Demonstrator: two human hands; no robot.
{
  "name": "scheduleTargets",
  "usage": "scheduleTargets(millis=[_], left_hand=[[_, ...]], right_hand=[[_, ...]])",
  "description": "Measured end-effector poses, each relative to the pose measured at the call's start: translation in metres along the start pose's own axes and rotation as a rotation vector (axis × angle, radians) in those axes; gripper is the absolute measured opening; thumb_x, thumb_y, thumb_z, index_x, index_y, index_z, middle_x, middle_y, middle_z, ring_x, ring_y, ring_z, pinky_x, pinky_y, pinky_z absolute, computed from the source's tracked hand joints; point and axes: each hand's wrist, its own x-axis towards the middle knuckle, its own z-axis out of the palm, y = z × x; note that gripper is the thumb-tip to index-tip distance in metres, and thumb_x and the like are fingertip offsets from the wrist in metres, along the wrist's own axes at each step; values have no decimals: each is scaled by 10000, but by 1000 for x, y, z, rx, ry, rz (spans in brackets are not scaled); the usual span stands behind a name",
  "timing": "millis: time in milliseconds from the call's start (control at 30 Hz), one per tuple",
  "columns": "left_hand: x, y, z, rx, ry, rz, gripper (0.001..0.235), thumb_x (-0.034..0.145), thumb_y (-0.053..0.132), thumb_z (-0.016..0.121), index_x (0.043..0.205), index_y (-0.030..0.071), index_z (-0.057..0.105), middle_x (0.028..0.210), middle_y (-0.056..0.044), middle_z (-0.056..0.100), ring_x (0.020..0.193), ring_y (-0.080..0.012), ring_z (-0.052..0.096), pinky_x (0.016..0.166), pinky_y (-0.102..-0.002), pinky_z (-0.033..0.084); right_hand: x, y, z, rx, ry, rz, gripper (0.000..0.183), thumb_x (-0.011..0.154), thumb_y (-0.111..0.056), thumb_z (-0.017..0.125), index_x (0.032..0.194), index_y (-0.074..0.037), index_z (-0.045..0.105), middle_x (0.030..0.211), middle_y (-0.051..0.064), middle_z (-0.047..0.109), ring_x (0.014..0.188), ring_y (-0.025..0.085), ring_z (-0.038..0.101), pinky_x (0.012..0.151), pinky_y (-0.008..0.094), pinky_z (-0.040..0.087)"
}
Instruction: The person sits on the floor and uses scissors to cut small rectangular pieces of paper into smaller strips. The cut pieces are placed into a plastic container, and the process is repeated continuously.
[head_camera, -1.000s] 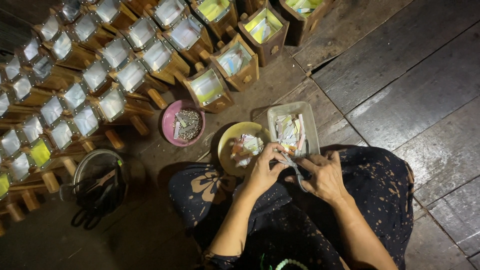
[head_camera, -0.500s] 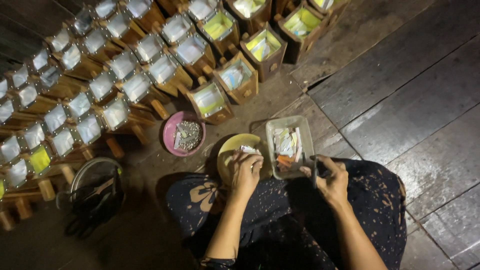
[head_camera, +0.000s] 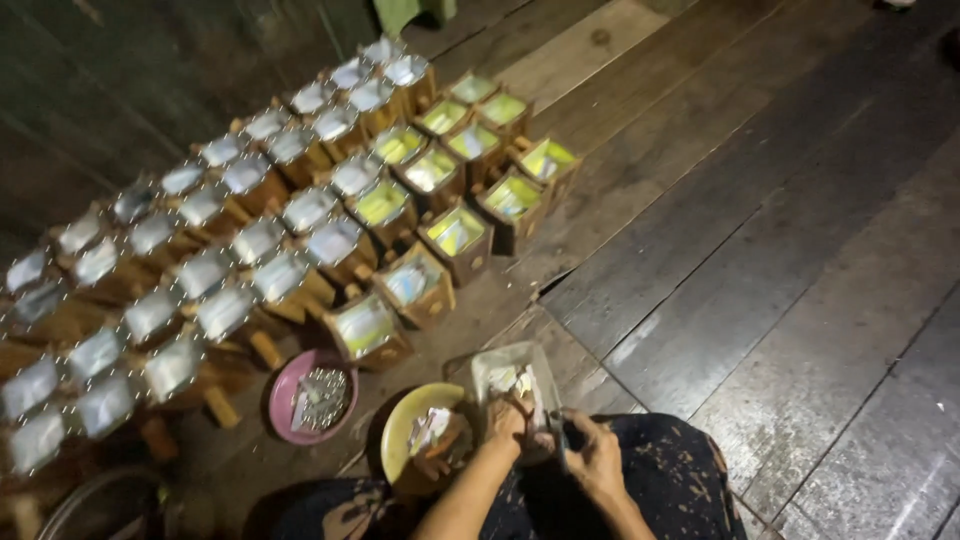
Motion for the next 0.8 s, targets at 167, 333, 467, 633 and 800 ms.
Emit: scheduleTargets(millis=[167, 333, 467, 633, 800], left_hand=[[-48, 28, -48, -39, -118, -23, 444, 985, 367, 376, 1128, 60, 664, 1214, -232, 628, 1127, -387, 623, 991, -496, 472], [-74, 21, -62, 472, -96, 323, 191, 815, -3, 614, 985, -20, 699, 997, -275, 693, 955, -409, 686, 872, -449, 531], [-97, 2, -69, 11, 267, 508, 359, 761, 39, 716, 1085, 193, 703, 1036, -47, 672, 971, -337, 632, 872, -452, 481], [-144, -8, -97, -584, 296, 442, 311, 879, 193, 657, 1175, 127, 724, 871, -25, 699, 826, -158, 696, 767, -292, 551], [-163, -9, -109, -720, 267, 440, 299, 913, 315, 687, 1113, 99, 744, 976, -47, 747, 924, -162, 685, 786, -280, 545]], right_hand=[[3, 5, 1, -13, 17, -57, 422, 680, -406, 920, 992, -153, 791, 828, -50, 826, 705, 52, 731, 636, 238, 558], [5, 15, -1, -4, 17, -56, 438, 704, -395, 896, 1041, -133, 797, 1005, -8, 849, 845, 89, 806, 729, 224, 611], [9, 9, -5, 22, 28, -101, 434, 710, -393, 887, 1042, -128, 801, 1022, 16, 842, 873, 117, 810, 806, 249, 620], [0, 14, 1, -16, -52, -35, 422, 672, -394, 918, 1010, -166, 808, 1023, -14, 840, 927, 86, 783, 884, 228, 503], [-7, 12, 8, -212, -161, -175, 621, 619, -579, 892, 1093, -188, 799, 998, -63, 814, 681, 141, 553, 733, 313, 362]])
